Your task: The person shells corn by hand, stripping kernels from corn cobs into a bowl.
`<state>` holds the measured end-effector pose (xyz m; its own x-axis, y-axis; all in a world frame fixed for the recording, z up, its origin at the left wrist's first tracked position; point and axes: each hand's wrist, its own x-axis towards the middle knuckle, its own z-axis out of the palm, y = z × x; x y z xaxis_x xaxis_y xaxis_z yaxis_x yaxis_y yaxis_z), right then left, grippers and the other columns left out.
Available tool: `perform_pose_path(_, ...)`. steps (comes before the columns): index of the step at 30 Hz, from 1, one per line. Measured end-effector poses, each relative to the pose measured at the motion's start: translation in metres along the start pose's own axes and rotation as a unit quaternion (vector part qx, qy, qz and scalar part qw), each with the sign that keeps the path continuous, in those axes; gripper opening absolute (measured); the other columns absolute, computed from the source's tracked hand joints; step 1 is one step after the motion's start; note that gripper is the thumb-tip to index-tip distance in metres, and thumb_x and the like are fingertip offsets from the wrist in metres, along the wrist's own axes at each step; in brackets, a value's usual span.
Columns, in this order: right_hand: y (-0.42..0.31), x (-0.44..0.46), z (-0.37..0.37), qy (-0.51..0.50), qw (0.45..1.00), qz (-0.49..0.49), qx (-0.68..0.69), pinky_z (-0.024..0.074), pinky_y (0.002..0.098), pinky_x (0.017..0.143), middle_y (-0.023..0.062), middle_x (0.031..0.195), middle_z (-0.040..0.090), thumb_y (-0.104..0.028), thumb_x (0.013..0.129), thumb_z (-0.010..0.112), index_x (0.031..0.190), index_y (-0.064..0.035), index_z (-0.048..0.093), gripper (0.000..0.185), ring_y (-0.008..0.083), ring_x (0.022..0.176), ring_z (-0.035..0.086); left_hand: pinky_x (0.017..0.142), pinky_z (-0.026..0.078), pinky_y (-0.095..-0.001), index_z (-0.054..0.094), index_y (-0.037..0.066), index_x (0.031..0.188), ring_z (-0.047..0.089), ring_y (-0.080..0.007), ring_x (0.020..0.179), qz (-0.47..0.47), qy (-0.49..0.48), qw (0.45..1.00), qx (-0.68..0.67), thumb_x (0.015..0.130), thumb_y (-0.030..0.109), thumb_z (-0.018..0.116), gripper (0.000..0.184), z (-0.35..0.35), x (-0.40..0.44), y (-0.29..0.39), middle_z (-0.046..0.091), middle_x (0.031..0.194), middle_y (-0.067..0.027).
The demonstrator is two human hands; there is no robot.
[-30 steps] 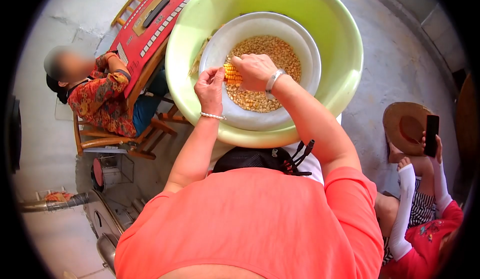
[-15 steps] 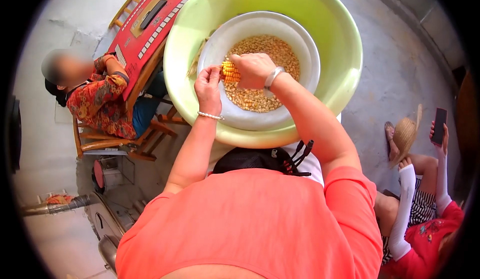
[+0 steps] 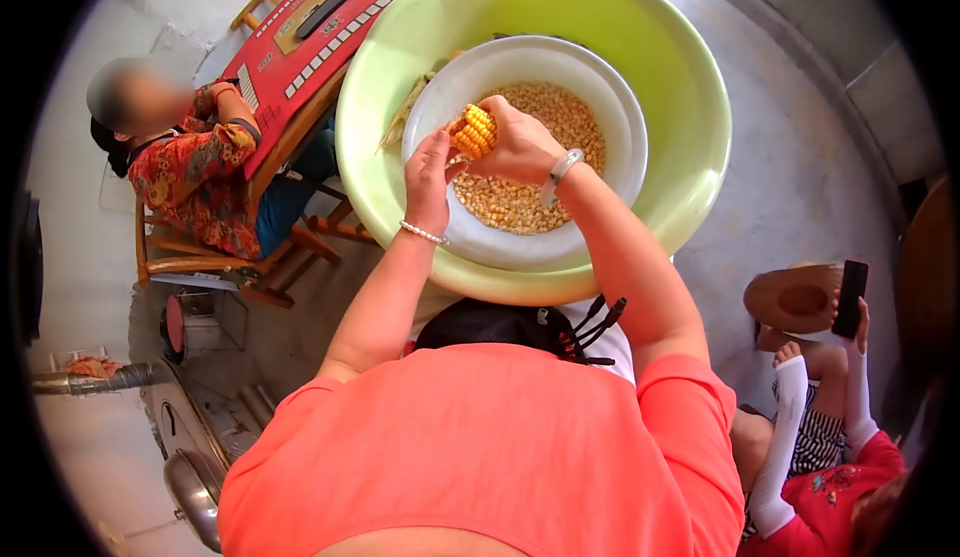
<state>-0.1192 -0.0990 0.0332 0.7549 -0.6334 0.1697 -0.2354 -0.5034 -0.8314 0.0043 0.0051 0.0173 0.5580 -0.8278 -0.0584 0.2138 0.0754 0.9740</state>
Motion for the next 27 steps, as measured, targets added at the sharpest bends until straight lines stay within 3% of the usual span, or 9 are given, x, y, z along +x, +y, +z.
perform_pose_path(2,0.002,0.000,-0.003,0.002,0.999,-0.016,0.038,0.0482,0.0354,0.081,0.0144,0.099,0.062,-0.023,0.059,0.084,0.116,-0.0031,0.049,0.070,0.0236,0.092,0.061,0.079,0.049,-0.0232,0.055,-0.003,0.118,0.059,-0.0108,0.092,0.007,-0.061,0.998,0.002,0.091,0.020,0.061,0.036,0.001,0.000,-0.003,0.061,0.105,-0.0071)
perform_pose_path(4,0.004,0.003,-0.007,-0.024,0.998,-0.013,0.048,0.0480,0.0361,0.082,0.0159,0.097,0.062,-0.028,0.057,0.084,0.114,-0.0005,0.052,0.071,0.0278,0.093,0.061,0.081,0.050,-0.0247,0.051,-0.005,0.122,0.059,-0.0123,0.095,-0.010,-0.099,0.995,-0.013,0.090,0.018,0.062,0.041,0.001,0.001,-0.005,0.061,0.107,-0.0081)
perform_pose_path(6,0.004,0.006,-0.011,-0.069,0.996,0.004,0.055,0.0475,0.0360,0.084,0.0176,0.099,0.062,-0.031,0.058,0.082,0.115,0.0030,0.054,0.072,0.0293,0.096,0.061,0.080,0.050,-0.0252,0.051,-0.005,0.122,0.060,-0.0127,0.094,-0.004,-0.091,0.995,-0.027,0.089,0.017,0.063,0.042,0.001,0.000,-0.003,0.061,0.108,-0.0085)
perform_pose_path(10,0.009,0.005,-0.005,-0.038,0.994,0.006,0.101,0.0471,0.0353,0.085,0.0204,0.104,0.063,-0.029,0.060,0.081,0.120,0.0036,0.051,0.075,0.0271,0.097,0.061,0.075,0.052,-0.0252,0.050,-0.004,0.121,0.061,-0.0126,0.091,0.009,-0.083,0.995,-0.053,0.087,0.017,0.066,0.043,0.001,0.001,-0.004,0.061,0.107,-0.0088)
perform_pose_path(13,0.011,0.007,-0.008,-0.083,0.987,0.010,0.137,0.0471,0.0318,0.084,0.0122,0.104,0.062,-0.022,0.068,0.078,0.121,0.0018,0.049,0.066,0.0176,0.096,0.059,0.070,0.052,-0.0246,0.052,-0.004,0.117,0.061,-0.0115,0.086,-0.001,-0.050,0.999,-0.007,0.086,0.018,0.067,0.041,-0.001,0.002,-0.005,0.062,0.104,-0.0080)
perform_pose_path(16,0.009,0.007,-0.004,-0.100,0.988,-0.004,0.120,0.0468,0.0364,0.086,0.0197,0.107,0.061,-0.032,0.064,0.079,0.123,0.0004,0.048,0.074,0.0286,0.101,0.060,0.073,0.052,-0.0245,0.051,-0.004,0.113,0.061,-0.0121,0.085,0.010,-0.029,0.999,0.027,0.087,0.020,0.066,0.038,-0.002,0.003,-0.009,0.062,0.101,-0.0077)
perform_pose_path(19,-0.007,-0.002,0.003,-0.035,0.998,-0.009,-0.046,0.0474,0.0385,0.085,0.0188,0.109,0.060,-0.036,0.064,0.080,0.124,-0.0028,0.046,0.077,0.0313,0.100,0.060,0.071,0.052,-0.0239,0.051,-0.003,0.109,0.060,-0.0123,0.085,0.041,0.017,0.998,0.050,0.085,0.018,0.069,0.036,-0.005,0.011,-0.022,0.061,0.098,-0.0087)
perform_pose_path(23,-0.001,-0.001,0.011,0.001,0.999,0.001,-0.045,0.0479,0.0395,0.084,0.0180,0.109,0.060,-0.041,0.061,0.081,0.120,-0.0076,0.047,0.076,0.0336,0.099,0.060,0.069,0.052,-0.0242,0.051,-0.003,0.107,0.060,-0.0122,0.084,0.010,0.033,0.998,0.047,0.083,0.018,0.072,0.038,0.000,0.006,-0.015,0.060,0.098,-0.0089)
perform_pose_path(27,-0.004,-0.002,0.007,0.004,0.999,0.014,-0.046,0.0496,0.0364,0.081,0.0160,0.103,0.062,-0.023,0.066,0.078,0.117,-0.0053,0.049,0.061,0.0271,0.091,0.063,0.069,0.053,-0.0241,0.051,-0.002,0.109,0.060,-0.0114,0.082,0.027,-0.020,0.999,0.028,0.083,0.018,0.072,0.039,-0.004,0.004,-0.016,0.061,0.099,-0.0075)
